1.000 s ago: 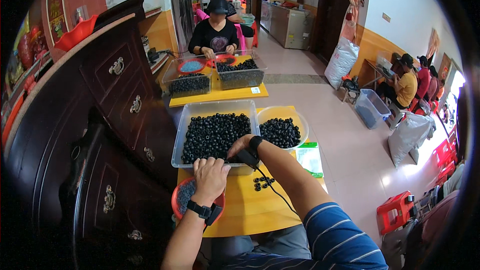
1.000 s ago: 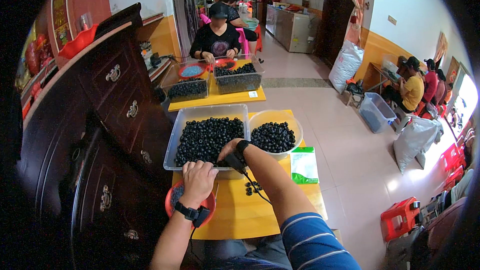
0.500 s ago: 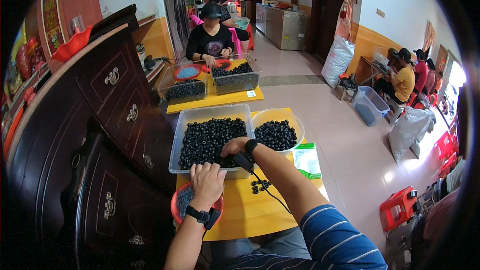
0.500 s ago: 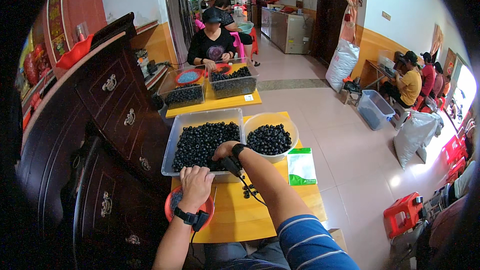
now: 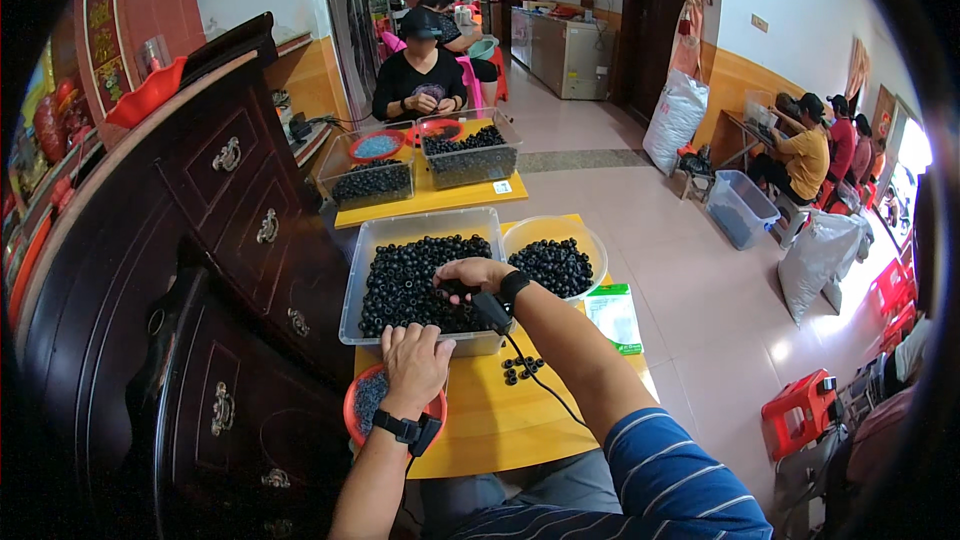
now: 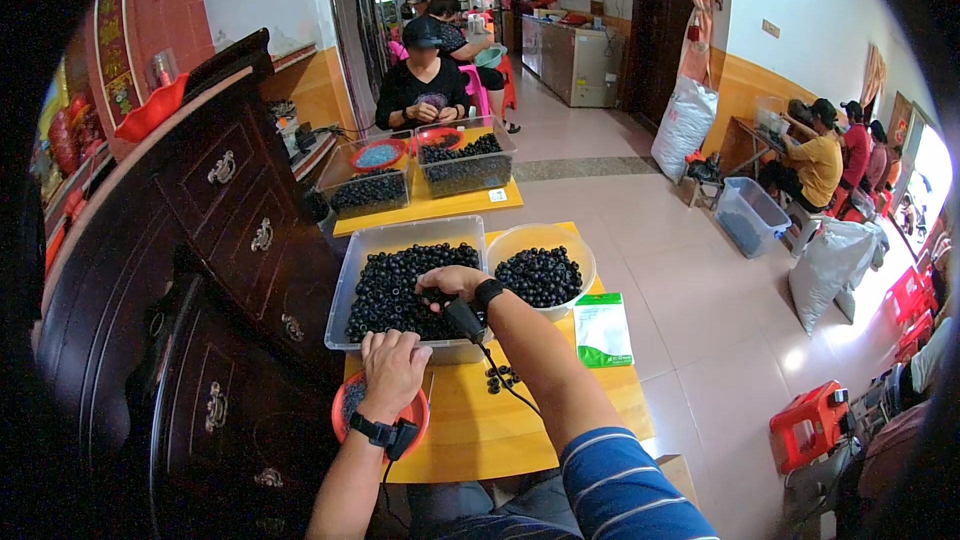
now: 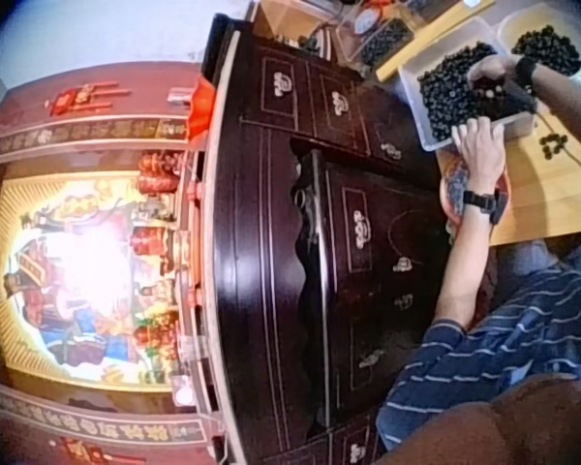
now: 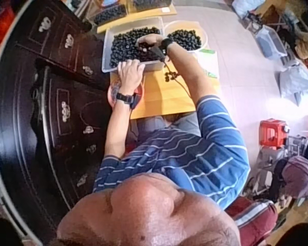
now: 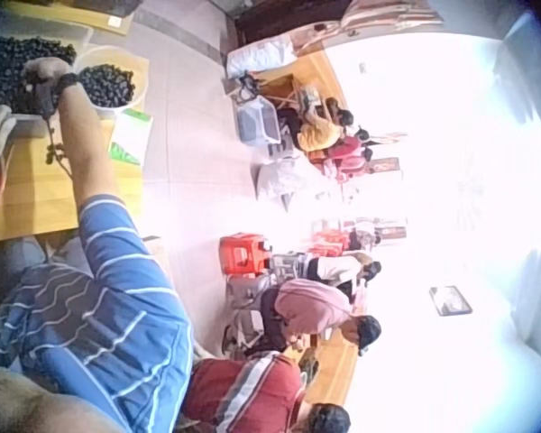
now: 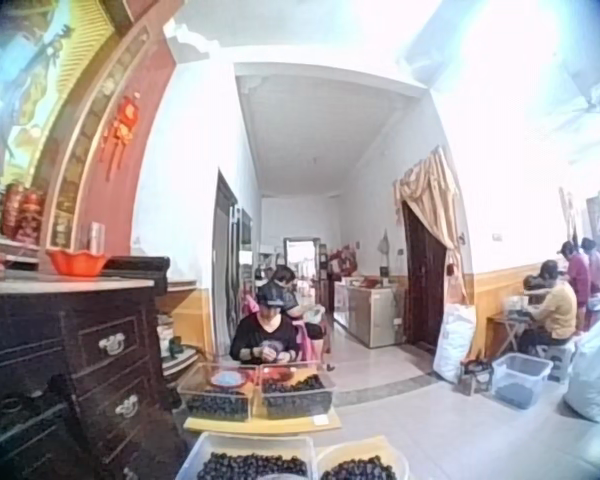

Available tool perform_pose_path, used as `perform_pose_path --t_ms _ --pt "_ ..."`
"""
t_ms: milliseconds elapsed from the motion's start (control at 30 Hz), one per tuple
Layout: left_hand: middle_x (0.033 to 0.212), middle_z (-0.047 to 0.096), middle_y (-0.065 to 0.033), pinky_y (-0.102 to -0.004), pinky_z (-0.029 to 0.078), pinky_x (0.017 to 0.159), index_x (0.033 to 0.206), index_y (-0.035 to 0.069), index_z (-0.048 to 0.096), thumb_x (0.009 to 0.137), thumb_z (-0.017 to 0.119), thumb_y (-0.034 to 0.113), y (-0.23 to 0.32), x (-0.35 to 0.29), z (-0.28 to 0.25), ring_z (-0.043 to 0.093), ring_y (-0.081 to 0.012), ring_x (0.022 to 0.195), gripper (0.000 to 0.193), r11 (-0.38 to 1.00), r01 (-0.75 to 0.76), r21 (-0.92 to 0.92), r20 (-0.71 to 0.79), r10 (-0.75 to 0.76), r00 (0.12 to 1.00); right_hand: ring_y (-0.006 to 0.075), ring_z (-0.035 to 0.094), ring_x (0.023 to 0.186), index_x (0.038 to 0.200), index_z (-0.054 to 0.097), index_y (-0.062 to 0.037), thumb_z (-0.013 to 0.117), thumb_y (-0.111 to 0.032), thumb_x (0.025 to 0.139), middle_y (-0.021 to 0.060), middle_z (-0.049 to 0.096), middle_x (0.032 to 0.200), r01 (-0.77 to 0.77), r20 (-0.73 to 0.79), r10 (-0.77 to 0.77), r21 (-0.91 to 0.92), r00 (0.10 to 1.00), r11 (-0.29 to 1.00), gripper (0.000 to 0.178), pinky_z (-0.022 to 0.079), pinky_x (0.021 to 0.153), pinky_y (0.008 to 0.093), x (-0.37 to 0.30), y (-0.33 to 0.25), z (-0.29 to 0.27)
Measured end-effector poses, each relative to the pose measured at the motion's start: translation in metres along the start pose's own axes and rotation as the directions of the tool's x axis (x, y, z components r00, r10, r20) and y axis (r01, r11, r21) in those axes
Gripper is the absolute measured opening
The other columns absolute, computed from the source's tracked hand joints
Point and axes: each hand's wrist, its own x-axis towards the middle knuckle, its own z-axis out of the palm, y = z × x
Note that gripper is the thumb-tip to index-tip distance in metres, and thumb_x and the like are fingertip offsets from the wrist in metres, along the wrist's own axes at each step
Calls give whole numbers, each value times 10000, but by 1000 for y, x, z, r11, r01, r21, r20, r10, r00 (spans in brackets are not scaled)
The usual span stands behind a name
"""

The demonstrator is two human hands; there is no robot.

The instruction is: The person is assembling small black plastic components by inserting blue plastic pins into them.

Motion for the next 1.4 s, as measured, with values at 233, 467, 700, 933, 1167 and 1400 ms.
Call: perform_pose_path --t_ms 233,467,700,933,1167,1400 --pt "988 648 -118 -530 348 1050 1025 77 684 851 728 289 0 -6 3 572 -344 997 278 1000 -17 -6 -42 17 999 55 631 702 1146 606 -156 477 -379 1068 -20 653 896 53 10 -54 73 999 996 269 448 473 181 -26 -5 -2" --pt "1317 549 -167 -578 267 1157 1342 55 549 827 759 241 13 -19 -3 468 -375 1288 587 996 25 -83 -64 -30 997 90 644 674 1137 592 -182 493 -386 1063 -1 635 892 80 16 -90 313 996 946 239 433 438 178 -78 -7 -9" --pt "1387 509 -249 -495 370 1113 1362 -39 511 826 782 248 76 -82 12 457 -418 1320 665 895 74 -440 116 -25 993 67 620 676 1113 579 -129 491 -354 1072 8 619 883 188 -102 -161 380 982 906 245 414 399 140 -166 37 -12" --pt "1514 355 -303 -516 313 1166 1469 -48 380 822 796 343 92 -94 73 339 -470 1414 863 934 78 -350 310 36 950 80 634 673 1127 585 -128 484 -393 1062 10 633 887 137 -281 -21 400 959 906 291 431 444 181 -217 136 -1" --pt "1556 313 -293 -503 289 1189 1496 -18 359 827 794 327 106 -56 106 297 -459 1453 869 945 -47 -324 251 133 959 74 632 657 1134 588 -120 485 -393 1067 9 619 878 194 -404 3 446 915 874 299 429 440 173 -232 178 16" --pt "1504 399 -245 -489 333 1151 1441 46 473 866 757 306 108 -39 129 347 -438 1417 692 971 -121 -206 269 175 947 80 630 657 1134 582 -122 484 -386 1069 16 623 888 263 -457 -19 477 889 839 289 444 455 180 -227 184 16"
